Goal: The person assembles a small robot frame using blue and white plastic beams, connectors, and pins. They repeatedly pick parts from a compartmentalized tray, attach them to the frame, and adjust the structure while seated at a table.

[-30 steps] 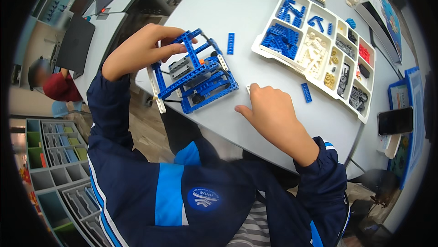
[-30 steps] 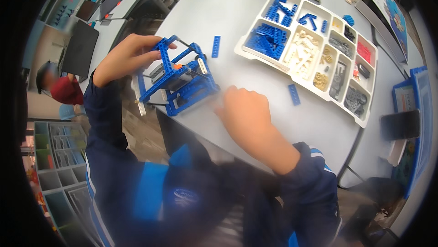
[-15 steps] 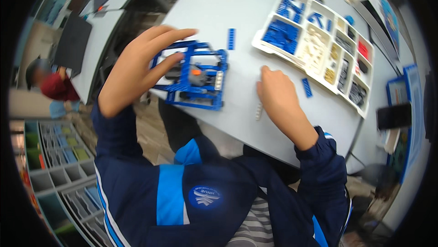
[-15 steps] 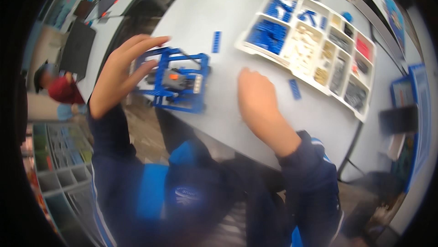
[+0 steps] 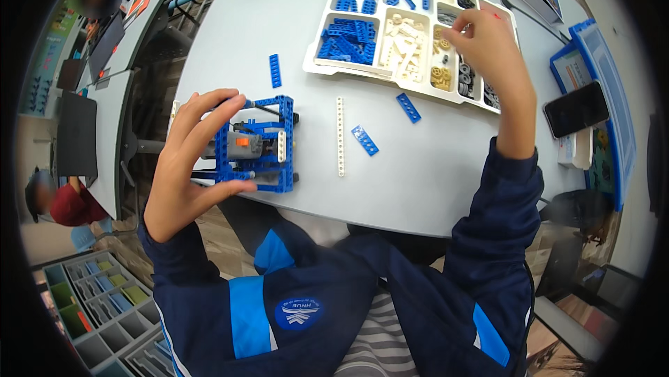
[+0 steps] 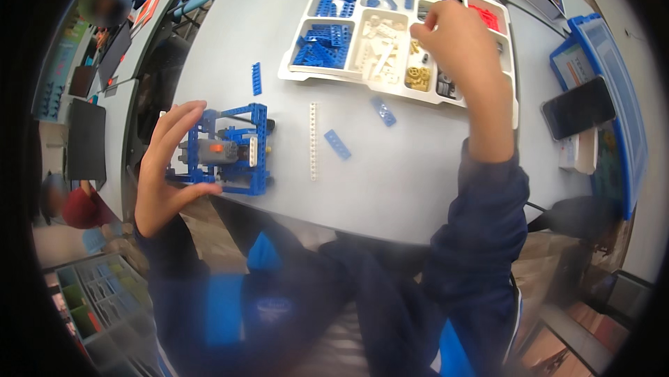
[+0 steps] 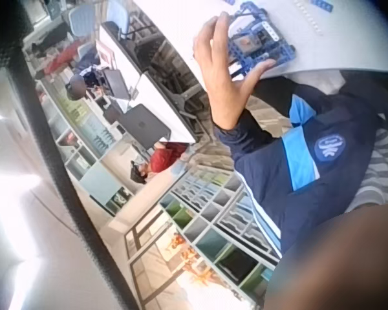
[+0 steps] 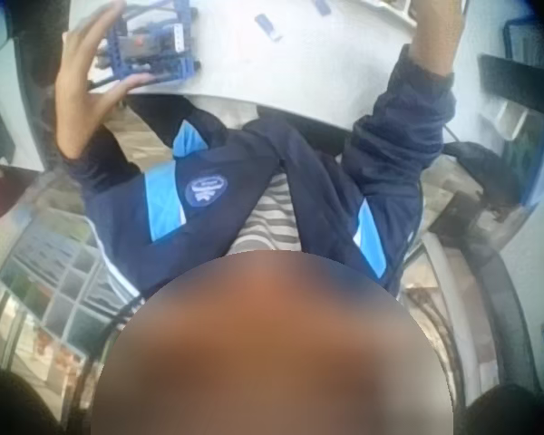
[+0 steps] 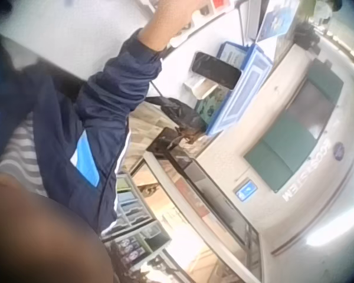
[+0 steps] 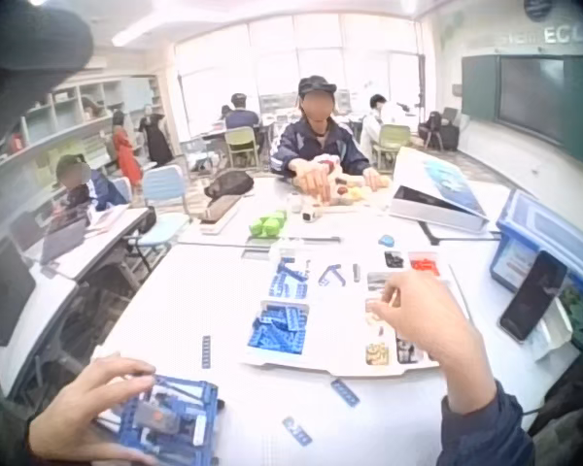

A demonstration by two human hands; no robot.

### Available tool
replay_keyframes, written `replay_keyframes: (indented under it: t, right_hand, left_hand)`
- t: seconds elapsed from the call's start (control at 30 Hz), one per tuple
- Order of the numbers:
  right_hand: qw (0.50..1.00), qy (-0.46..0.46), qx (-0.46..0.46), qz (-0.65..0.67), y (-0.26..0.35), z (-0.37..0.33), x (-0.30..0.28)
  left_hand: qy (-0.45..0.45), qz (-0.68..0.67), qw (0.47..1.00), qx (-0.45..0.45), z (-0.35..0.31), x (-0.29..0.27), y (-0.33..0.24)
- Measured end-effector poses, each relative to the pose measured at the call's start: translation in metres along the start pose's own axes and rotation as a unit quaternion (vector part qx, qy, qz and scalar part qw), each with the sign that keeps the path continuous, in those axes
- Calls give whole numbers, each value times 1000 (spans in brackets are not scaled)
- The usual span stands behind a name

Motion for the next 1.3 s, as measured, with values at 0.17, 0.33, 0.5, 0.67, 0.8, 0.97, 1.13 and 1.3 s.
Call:
replay_keyframes:
  t: [0.17,0.33,0.5,0.67,0.8,0.97,1.13,1.3]
  right_hand:
    - [994,99,34,24,-46,21,9]
    - [997,77,20,-18,-35,26,51]
    - [992,-33,56,-111,-30,27,62]
    - [996,5,46,-81,-32,25,64]
    - [997,18,5,-72,-29,24,66]
    - [996,54,27,-64,-36,25,72]
    - [995,52,20,-84,-35,25,74]
    - [995,62,12,-79,-36,28,74]
  left_hand:
    - [64,-108,989,81,14,7,-14]
    - [151,-118,976,103,18,16,-24]
    - [100,-51,991,70,-11,4,-24]
    - [-228,-147,961,57,-58,-13,-19]
    - [-469,-105,874,-75,-108,-1,-1]
    - [-545,-158,797,-207,-129,14,19]
    - [-550,-236,779,-189,-119,28,22]
    - [-568,-126,783,-221,-134,14,24]
Point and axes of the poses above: each hand's wrist, its own z-axis towards the middle knuckle, its own x-axis out of the palm, y = z × x, the point moved 10 cm from there along z, towards the middle knuckle, and after that the axes turned 13 degrees about x, right-handed, at the moved point
